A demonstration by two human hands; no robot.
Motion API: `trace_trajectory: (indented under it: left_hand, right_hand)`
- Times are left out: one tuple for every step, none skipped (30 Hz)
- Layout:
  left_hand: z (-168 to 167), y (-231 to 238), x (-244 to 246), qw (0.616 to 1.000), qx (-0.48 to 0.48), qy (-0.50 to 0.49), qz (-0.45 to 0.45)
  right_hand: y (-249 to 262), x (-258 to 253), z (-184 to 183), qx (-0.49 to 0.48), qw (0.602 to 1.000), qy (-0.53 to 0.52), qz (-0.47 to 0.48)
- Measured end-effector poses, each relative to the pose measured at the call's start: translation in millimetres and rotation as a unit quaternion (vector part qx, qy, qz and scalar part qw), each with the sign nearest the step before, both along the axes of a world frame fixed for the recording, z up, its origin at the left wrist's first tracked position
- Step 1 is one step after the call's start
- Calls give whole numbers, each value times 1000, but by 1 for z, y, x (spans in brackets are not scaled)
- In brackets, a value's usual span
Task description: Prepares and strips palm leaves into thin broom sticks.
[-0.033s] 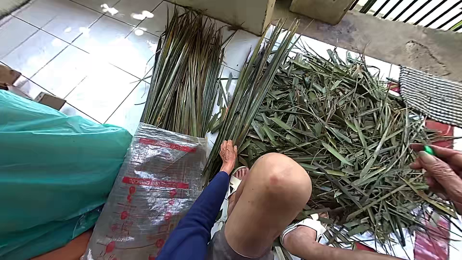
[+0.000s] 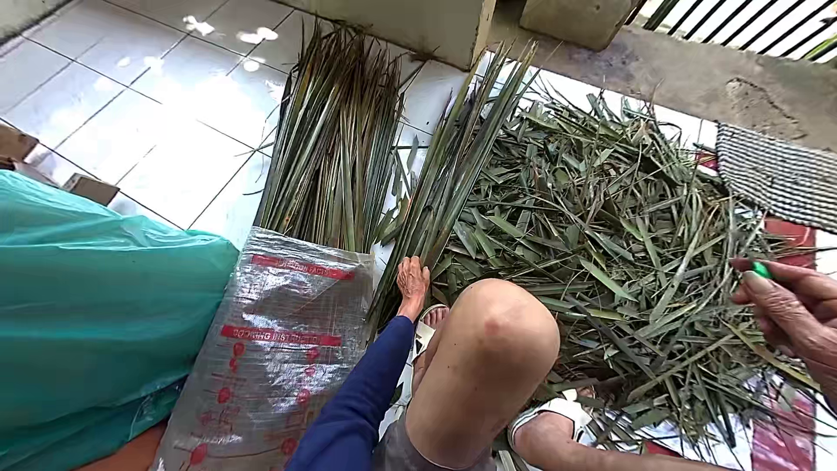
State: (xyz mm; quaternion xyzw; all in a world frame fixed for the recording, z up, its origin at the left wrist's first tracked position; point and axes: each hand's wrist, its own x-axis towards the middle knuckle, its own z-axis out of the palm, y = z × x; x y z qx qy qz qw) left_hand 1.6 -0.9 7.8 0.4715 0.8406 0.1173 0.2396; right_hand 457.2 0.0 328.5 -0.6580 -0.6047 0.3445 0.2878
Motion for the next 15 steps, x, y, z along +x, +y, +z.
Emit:
trace_trajectory:
  left_hand:
    - [11,-2,1,1000,11,-2,-6]
    - [24,-4,2,1000,20,-7,-14]
    - [40,-9,2,999,31,-16,-21]
    - [58,-14,4,998,44,-20,-29]
    - [77,-21,6,997,64,-13,-40]
    - [97,-28,9,994,94,0,-55]
    - [117,-36,11,989,126,15,-73]
    - [138,-45,13,983,159,28,-92]
    - [158,-53,12,973,195,39,-114]
    - [174,-60,10,961,234,56,-139]
    - [187,-67,7,945,272,76,-162]
    - [199,-72,3,930,304,93,-182]
    - [210,-77,-2,914,336,109,-201]
    - [221,-80,-8,897,363,122,-221]
    - [232,-83,-13,881,384,133,-244]
  right_hand:
    - [1,-5,-3,14,1000,-5,2]
    - [2,-12,-7,27,1000,-12,1]
    - [4,-20,-8,37,999,-20,2]
    - [5,-28,-8,35,999,-30,9]
    - [8,-36,-7,26,999,-37,20]
    - [12,-44,-7,24,998,-39,30]
    - [16,-53,-7,30,998,-43,38]
    - [21,-61,-6,35,998,-44,41]
    - [27,-69,-4,36,998,-43,42]
    - [34,-76,-2,39,998,-39,42]
    - [42,-82,0,43,998,-33,42]
    - [51,-86,0,50,998,-24,41]
    - [60,-90,2,58,998,-11,37]
    - [69,-93,3,74,997,4,28]
    - [78,-94,5,95,995,21,14]
